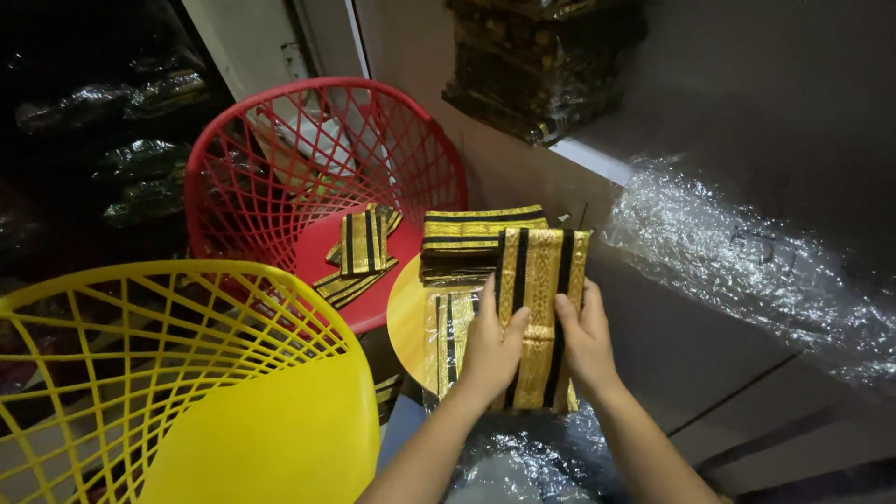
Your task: The person folds several black and gold patterned textile pieces and stacks them on a small round table. They then wrap the stack in clear plastic wrap, smoothing the wrap around the bundle. The wrapped bundle remains on the table at the end.
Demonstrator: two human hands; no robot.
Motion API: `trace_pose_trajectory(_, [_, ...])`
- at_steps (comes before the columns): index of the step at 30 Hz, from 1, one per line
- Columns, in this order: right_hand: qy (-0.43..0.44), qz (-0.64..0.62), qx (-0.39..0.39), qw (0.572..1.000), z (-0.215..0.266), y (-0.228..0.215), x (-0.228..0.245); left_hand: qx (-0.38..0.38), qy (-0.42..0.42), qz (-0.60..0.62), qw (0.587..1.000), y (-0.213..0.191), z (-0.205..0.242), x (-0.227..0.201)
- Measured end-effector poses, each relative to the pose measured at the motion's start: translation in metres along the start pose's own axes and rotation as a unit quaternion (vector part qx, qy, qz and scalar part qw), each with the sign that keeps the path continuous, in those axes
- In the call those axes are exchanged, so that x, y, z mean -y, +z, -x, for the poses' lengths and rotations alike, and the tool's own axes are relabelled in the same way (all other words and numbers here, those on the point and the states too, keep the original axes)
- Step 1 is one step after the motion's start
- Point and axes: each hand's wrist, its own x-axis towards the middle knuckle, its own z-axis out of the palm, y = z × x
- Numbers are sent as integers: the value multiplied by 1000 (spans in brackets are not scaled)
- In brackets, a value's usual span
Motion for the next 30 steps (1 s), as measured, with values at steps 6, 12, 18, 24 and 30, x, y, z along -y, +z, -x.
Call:
trace_pose_trajectory(6, [66,-88,-5,994,-4,-1,29,71,26,2,997,-11,0,-14])
trace_pose_trajectory(12, [17,-87,-101,991,-5,-9,9,160,-63,-41,984,-17,20,2])
trace_pose_trajectory(18, [9,66,-61,996,17,-7,2,136,-160,-10,978,-16,39,-12])
trace_pose_trajectory(24, [-7,-32,-97,995,26,-21,-18,113,-31,-81,990,-23,38,8])
trace_pose_trajectory(30, [67,-169,-33,983,17,-46,-1,146,-51,-103,983,-46,19,-18])
